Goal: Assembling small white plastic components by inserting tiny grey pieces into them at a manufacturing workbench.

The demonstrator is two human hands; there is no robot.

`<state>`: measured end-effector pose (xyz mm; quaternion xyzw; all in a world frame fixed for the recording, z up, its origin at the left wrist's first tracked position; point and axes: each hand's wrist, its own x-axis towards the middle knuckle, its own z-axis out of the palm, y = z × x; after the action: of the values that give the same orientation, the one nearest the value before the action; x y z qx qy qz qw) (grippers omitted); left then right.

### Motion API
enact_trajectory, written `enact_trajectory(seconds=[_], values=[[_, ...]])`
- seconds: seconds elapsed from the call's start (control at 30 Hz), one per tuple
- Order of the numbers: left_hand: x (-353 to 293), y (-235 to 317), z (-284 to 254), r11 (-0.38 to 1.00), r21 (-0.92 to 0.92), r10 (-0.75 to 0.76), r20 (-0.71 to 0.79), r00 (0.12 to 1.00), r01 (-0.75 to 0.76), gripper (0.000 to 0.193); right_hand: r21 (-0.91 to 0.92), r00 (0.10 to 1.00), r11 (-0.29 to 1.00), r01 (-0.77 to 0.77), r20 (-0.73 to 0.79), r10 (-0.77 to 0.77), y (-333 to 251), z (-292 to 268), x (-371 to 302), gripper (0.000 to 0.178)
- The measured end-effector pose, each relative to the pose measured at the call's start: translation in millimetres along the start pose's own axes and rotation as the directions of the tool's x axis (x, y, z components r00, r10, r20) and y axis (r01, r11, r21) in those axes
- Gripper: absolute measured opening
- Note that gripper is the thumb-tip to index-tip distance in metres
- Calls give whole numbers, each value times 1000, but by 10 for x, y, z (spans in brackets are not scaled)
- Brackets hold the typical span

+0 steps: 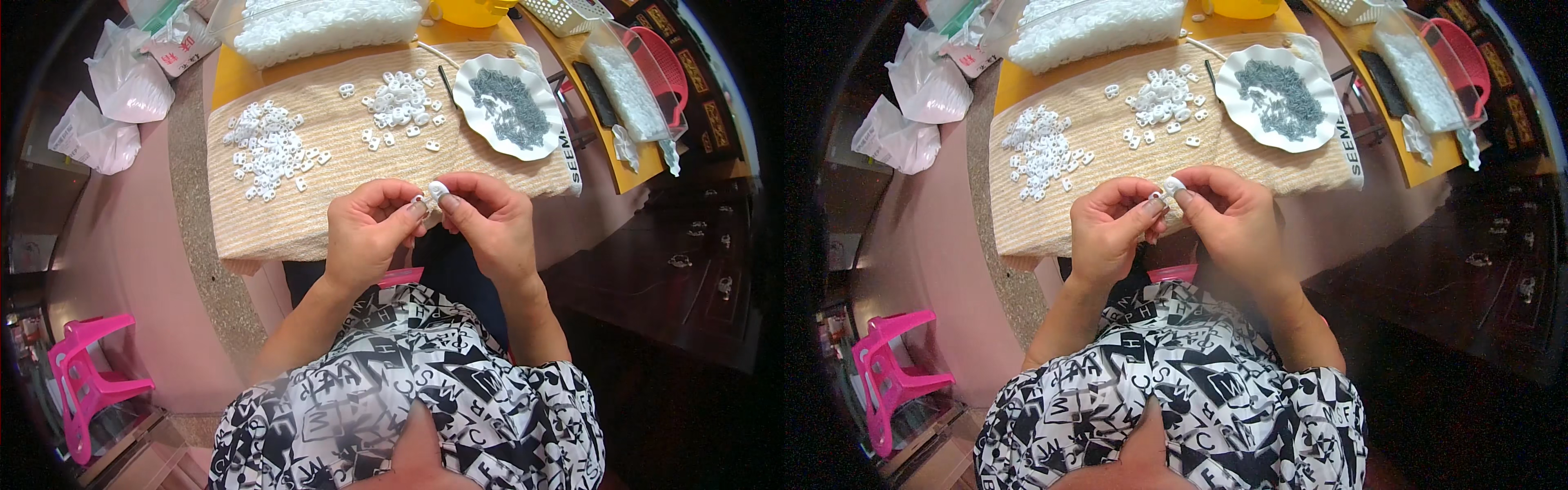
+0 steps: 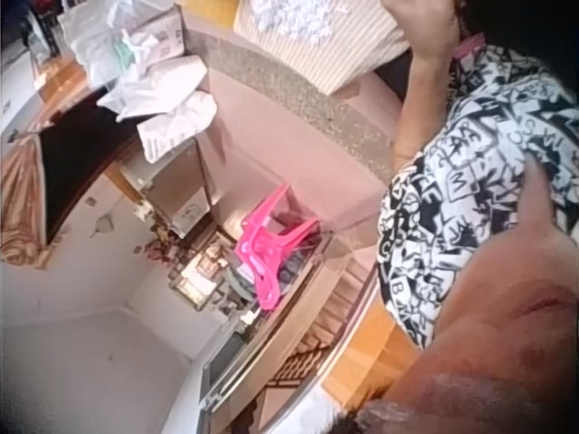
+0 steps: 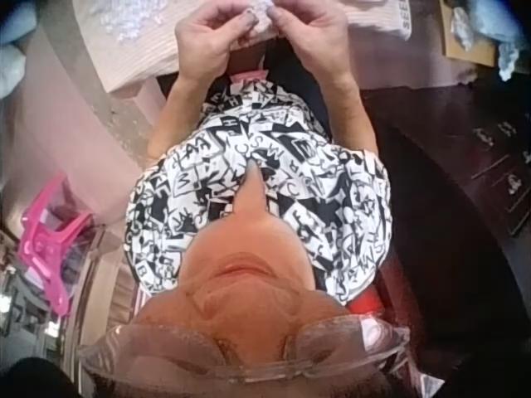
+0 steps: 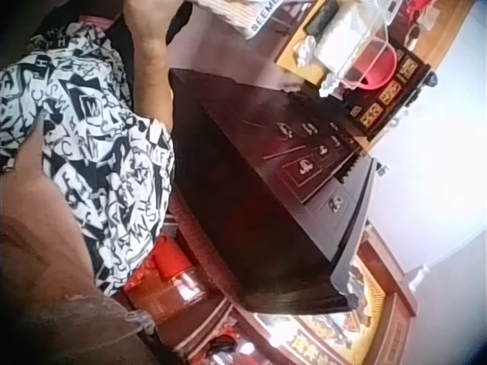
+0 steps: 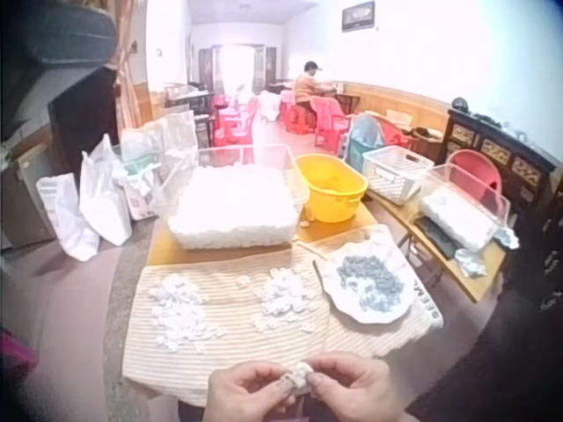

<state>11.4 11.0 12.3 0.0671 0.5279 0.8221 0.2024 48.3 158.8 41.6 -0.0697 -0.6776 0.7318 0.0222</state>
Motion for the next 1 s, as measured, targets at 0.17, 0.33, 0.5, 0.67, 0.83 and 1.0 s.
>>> enact_trajectory(seconds=[0.17, 0.33, 0.5, 0.67, 0.83, 1.0], values=[[-18, 11, 13, 1000, 13, 15, 10, 1000, -15, 12, 66, 999, 998, -21, -37, 24, -30, 44, -20, 18], [-34, 10, 21, 999, 4, 33, 3, 999, -33, 13, 129, 999, 991, -39, -18, 42, -52, 37, -18, 18], [-59, 31, 44, 999, -34, 33, 8, 999, -33, 13, 152, 999, 987, -47, -14, 50, -46, 14, -35, 18], [-68, 29, 36, 998, -56, 29, 17, 999, -28, 13, 150, 999, 987, -50, -5, 52, -42, 7, -25, 17], [-80, 62, 63, 999, -43, 12, 4, 1000, -11, 12, 248, 995, 965, -90, 53, 80, -29, -39, -14, 19], [-78, 62, 63, 998, -57, 11, -11, 1000, -11, 11, 149, 999, 988, -41, 14, 40, -13, -18, -20, 22]])
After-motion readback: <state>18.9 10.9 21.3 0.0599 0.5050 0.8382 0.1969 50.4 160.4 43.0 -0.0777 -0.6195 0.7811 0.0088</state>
